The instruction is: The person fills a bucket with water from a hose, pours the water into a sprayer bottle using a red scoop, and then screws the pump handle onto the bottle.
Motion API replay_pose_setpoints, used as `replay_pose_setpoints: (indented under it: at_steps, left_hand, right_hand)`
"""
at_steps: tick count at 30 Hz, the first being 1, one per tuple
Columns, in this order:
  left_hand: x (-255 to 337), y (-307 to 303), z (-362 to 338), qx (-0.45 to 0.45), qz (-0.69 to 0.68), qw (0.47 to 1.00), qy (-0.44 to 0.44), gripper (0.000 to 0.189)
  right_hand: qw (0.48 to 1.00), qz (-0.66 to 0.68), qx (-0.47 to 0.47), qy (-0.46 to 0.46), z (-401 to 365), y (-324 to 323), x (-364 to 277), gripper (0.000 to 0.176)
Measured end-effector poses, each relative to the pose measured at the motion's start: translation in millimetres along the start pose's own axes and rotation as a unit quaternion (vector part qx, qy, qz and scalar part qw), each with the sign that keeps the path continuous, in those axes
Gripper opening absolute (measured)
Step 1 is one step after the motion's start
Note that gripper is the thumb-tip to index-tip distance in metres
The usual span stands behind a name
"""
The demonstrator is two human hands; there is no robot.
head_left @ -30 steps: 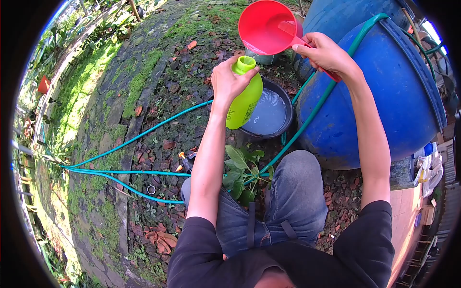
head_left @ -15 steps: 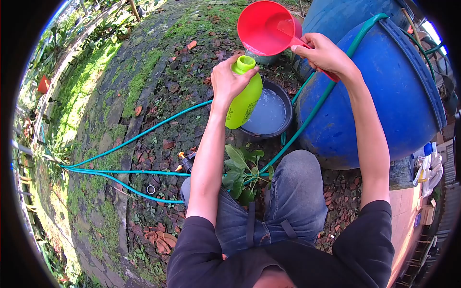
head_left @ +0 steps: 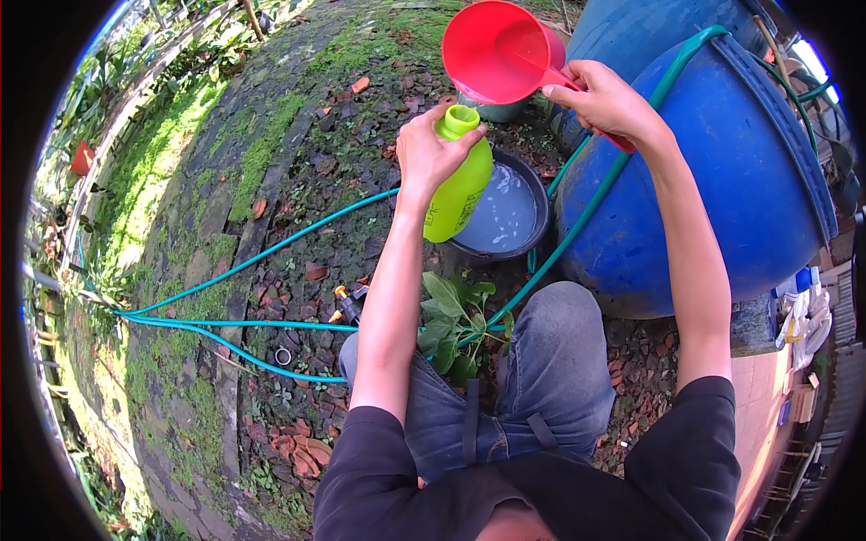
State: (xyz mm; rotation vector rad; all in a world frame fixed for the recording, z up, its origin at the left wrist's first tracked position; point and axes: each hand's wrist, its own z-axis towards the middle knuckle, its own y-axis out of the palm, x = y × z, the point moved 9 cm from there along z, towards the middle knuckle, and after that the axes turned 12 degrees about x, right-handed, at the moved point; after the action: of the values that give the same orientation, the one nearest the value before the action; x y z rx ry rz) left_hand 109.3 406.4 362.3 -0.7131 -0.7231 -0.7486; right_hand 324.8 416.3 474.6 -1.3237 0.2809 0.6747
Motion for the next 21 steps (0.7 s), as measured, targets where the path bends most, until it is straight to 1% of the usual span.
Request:
replay_pose_setpoints:
  at_steps: [21]
  left_hand:
    - [1.8, -1.6, 0.0, 0.002, -0.009, 1.0, -0.001, 0.057]
  right_hand:
    - [1.0, -0.006, 0.02, -0.02, -0.7, 0.3, -4.3, 0.033]
